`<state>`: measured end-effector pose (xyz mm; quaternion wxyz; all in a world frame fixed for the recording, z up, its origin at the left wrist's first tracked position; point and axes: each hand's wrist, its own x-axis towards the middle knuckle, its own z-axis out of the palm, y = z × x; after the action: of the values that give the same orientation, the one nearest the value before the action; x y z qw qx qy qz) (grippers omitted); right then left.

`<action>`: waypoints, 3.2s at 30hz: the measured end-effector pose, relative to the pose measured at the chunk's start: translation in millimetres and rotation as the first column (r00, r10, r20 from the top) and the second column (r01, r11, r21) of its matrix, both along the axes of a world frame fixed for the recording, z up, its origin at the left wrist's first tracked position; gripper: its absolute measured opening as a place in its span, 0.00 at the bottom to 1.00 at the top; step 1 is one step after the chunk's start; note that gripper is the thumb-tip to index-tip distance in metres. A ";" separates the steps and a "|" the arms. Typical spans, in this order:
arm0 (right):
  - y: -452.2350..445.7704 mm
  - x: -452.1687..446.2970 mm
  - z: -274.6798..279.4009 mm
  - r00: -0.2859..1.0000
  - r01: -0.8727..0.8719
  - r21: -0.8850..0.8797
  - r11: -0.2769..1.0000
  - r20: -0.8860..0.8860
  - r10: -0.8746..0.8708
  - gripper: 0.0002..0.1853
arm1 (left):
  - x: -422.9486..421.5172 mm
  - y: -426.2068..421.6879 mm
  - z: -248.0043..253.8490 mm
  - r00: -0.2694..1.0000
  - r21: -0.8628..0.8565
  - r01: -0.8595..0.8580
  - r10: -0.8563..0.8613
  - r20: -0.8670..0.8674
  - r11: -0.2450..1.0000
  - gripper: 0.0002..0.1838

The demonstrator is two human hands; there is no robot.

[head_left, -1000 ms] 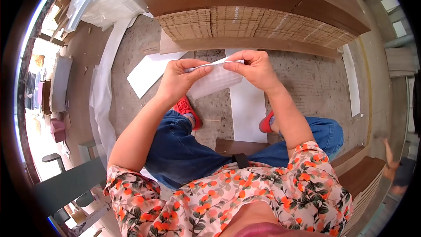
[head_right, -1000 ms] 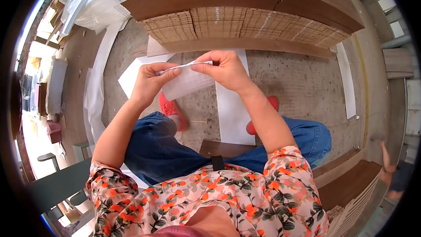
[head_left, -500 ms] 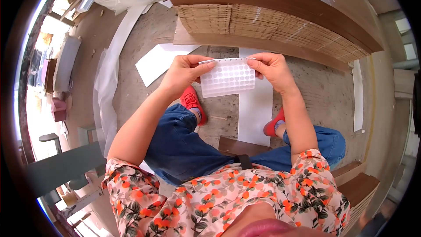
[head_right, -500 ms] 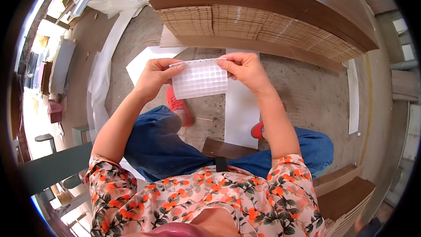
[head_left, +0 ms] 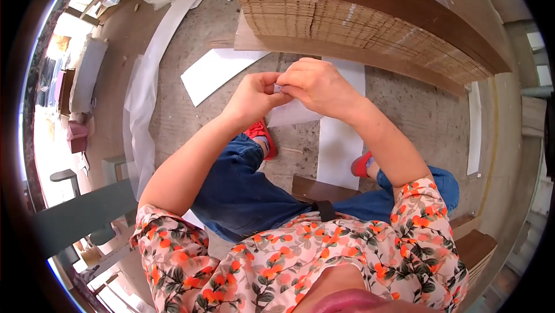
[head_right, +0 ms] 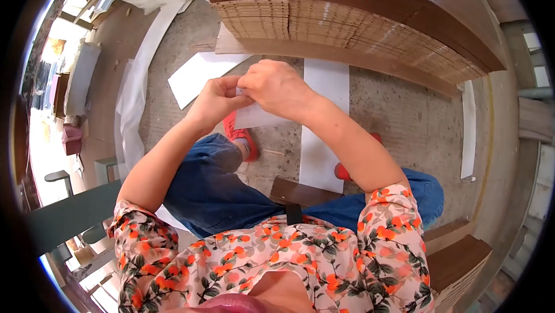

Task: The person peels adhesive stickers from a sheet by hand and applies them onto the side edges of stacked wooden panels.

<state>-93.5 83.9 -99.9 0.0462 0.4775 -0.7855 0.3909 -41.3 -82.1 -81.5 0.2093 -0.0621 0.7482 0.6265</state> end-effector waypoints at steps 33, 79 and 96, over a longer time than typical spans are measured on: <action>58.3 -172.7 -214.9 0.467 0.883 -0.328 0.335 0.556 -0.688 0.06 | -0.4 -29.8 -10.8 0.927 0.082 -0.131 0.093 0.363 0.988 0.22; 55.0 -177.5 -227.2 0.392 0.899 -0.327 0.292 0.300 -0.869 0.11 | 0.7 -26.2 -9.3 0.909 0.160 -0.161 0.083 0.408 0.974 0.21; -12.3 -18.6 -40.7 0.948 -0.069 -0.046 0.997 0.308 0.080 0.04 | 7.4 -36.9 -23.2 0.963 -0.050 -0.138 0.146 0.228 0.989 0.18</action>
<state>-112.1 71.5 -140.6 -0.0841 0.4389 -0.7575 0.4758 -33.9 -119.0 -104.7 0.2482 -0.1916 0.7229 0.6158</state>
